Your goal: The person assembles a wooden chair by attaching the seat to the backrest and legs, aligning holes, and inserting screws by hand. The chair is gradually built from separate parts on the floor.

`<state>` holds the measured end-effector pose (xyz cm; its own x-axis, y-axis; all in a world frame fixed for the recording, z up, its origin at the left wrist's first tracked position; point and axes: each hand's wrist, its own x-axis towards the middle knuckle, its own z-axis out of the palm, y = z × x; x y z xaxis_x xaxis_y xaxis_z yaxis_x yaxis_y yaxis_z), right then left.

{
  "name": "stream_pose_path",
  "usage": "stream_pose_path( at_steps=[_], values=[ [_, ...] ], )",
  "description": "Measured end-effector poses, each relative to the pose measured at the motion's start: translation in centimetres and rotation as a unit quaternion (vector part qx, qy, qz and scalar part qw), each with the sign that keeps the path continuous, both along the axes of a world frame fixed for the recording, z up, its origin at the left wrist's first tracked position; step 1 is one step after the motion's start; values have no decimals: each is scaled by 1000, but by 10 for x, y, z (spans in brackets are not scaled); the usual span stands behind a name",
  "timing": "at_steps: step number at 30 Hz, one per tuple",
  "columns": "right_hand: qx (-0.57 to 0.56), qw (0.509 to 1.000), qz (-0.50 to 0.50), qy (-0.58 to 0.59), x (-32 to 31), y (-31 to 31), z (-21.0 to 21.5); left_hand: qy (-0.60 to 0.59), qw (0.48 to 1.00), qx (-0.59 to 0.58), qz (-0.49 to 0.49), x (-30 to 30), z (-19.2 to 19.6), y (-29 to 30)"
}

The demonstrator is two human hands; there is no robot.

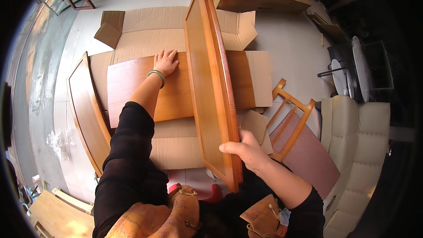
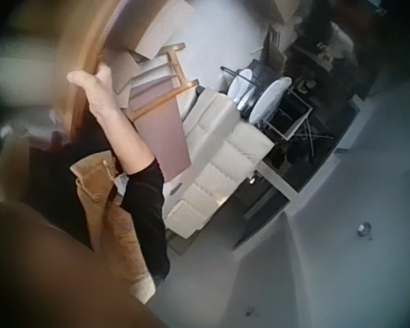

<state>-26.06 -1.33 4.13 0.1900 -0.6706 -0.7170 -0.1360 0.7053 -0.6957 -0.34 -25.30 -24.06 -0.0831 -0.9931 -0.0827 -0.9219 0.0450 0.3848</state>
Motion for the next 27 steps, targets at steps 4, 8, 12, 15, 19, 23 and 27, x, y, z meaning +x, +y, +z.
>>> stream_pose_path(
  at_steps=[4,8,12,15,19,23,27],
  values=[
    [-29,999,18,-5,1,3,-15,86,992,68,-55,-25,17,43],
    [-86,993,75,10,1,-2,-33,366,920,140,-3,-40,73,104],
    [-112,990,83,6,2,-7,-44,441,880,157,-84,-50,152,176],
    [-144,987,36,-54,3,-8,-50,578,793,167,-92,-61,199,237],
    [-102,992,-1,-68,0,-14,-58,535,838,74,-80,-99,224,290],
    [-120,992,3,-43,-3,-16,-68,479,877,36,-5,-129,221,301],
    [-148,988,36,-32,-4,-17,-74,442,892,59,71,-129,211,293]
  ],
)
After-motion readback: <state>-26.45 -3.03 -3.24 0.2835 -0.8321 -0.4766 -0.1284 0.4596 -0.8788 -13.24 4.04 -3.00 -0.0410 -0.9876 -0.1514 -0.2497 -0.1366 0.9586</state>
